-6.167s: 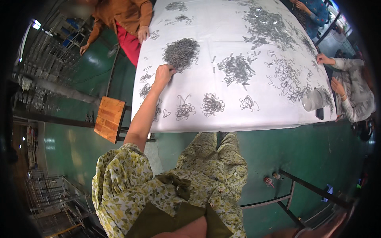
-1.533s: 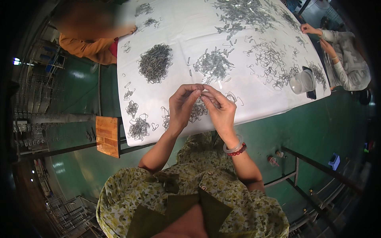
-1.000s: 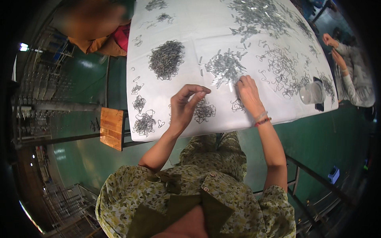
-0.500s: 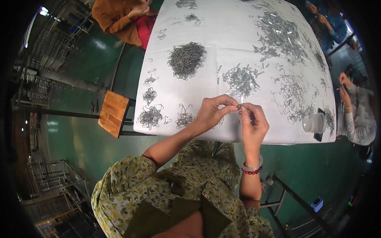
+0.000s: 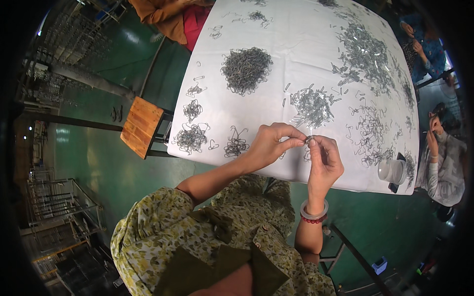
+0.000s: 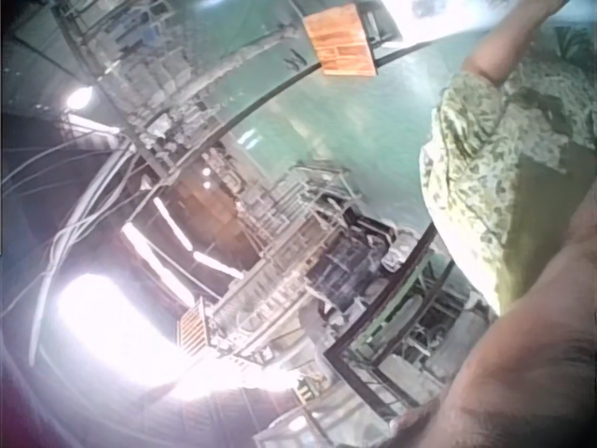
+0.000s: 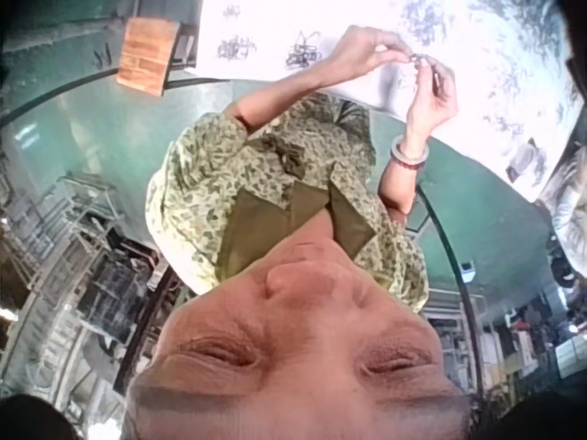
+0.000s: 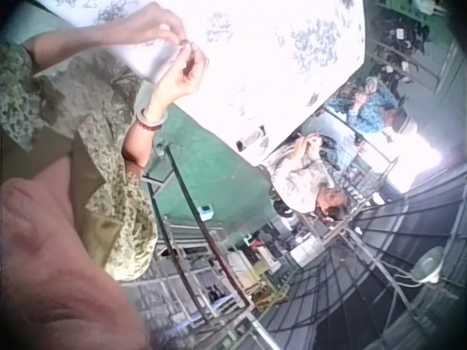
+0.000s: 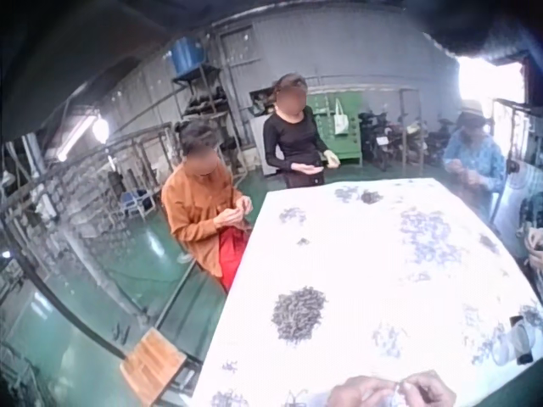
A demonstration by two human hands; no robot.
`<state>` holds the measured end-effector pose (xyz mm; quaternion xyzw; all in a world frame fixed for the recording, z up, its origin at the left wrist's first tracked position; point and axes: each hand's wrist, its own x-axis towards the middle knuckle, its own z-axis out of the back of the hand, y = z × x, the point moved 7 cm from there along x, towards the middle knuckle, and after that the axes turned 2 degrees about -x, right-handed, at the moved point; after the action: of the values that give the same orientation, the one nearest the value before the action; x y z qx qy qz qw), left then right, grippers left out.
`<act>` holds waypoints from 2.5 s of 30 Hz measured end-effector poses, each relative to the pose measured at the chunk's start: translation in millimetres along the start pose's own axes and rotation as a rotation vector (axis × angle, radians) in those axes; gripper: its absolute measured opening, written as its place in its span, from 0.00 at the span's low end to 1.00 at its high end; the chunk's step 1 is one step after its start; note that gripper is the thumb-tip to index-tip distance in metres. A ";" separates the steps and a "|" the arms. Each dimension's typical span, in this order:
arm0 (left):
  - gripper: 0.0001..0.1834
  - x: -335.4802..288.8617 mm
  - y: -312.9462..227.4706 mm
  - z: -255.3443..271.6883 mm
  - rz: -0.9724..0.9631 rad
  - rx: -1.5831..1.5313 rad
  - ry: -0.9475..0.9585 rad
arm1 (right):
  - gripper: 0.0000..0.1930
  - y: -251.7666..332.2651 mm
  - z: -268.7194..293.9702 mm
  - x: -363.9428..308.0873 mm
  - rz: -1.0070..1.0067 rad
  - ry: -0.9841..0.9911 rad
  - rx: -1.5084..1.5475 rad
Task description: The person sorts small metal clips on a white table, picking them up one by one and placing them into piles. Other people are also working at the same table, performing similar sorting actions.
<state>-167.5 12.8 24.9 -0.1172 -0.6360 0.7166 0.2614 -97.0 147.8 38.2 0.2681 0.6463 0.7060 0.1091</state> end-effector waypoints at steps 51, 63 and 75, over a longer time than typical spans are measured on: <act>0.10 -74.5 67.2 246.5 0.500 0.483 -0.244 | 0.14 24.4 104.9 -15.1 0.028 -0.321 -0.057; 0.12 -130.8 99.5 300.3 0.585 0.743 -0.528 | 0.14 38.5 90.5 -3.1 0.023 -0.319 -0.087; 0.10 -77.5 94.7 251.2 0.412 0.727 -0.266 | 0.14 44.2 106.7 -9.2 0.093 -0.333 -0.134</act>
<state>-249.8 -246.5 -38.9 -0.0485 -0.3338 0.9399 0.0531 -25.5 228.1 81.2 0.4032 0.5578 0.6975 0.1994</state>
